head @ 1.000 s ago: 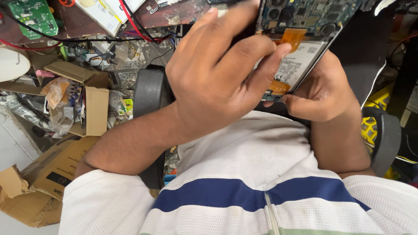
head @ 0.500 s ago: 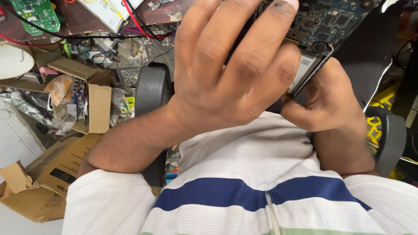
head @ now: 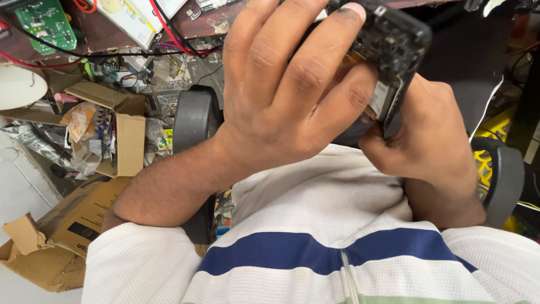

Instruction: The person disassembles a smartphone, removes the back cover, and uses a heat gun to warm the device. They then use tweezers to detach and remove an orange ribbon cable from the motherboard. The phone remains open on the workbench at the end.

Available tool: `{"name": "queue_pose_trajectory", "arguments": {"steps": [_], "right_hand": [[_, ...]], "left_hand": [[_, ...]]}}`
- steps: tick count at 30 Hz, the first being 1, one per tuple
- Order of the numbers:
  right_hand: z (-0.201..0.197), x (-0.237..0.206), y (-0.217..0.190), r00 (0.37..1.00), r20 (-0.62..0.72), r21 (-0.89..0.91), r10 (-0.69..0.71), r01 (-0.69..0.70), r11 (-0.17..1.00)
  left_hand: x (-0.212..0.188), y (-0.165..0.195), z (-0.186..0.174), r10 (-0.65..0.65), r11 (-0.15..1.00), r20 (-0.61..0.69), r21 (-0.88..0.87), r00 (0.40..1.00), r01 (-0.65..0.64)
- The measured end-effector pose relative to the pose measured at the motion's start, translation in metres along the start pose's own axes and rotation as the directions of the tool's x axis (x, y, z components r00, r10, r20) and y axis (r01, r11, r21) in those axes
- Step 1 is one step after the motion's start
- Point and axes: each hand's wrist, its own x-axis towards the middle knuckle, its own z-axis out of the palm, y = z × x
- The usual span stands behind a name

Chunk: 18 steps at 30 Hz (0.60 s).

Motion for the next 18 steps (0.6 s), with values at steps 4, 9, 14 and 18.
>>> {"name": "queue_pose_trajectory", "arguments": {"steps": [4, 9, 14, 18], "right_hand": [[-0.005, 0.000, -0.007, 0.996, 0.044, -0.133, 0.079, -0.073, 0.988], [-0.011, 0.002, -0.004, 0.991, 0.123, -0.175, 0.054, -0.032, 0.984], [-0.011, 0.000, 0.000, 0.987, 0.143, -0.161, 0.067, -0.044, 0.986], [-0.011, -0.002, 0.002, 0.988, 0.144, -0.139, 0.064, -0.044, 0.989]], "left_hand": [[-0.001, 0.001, 0.002, 0.004, 1.000, 0.018, -0.016, 1.000, -0.003], [-0.003, 0.000, 0.006, 0.003, 0.998, 0.026, -0.066, 1.000, -0.001], [-0.004, 0.001, 0.006, -0.006, 0.999, 0.058, -0.047, 0.998, 0.008], [-0.004, -0.001, 0.004, 0.004, 0.998, 0.080, -0.066, 0.997, 0.001]]}}
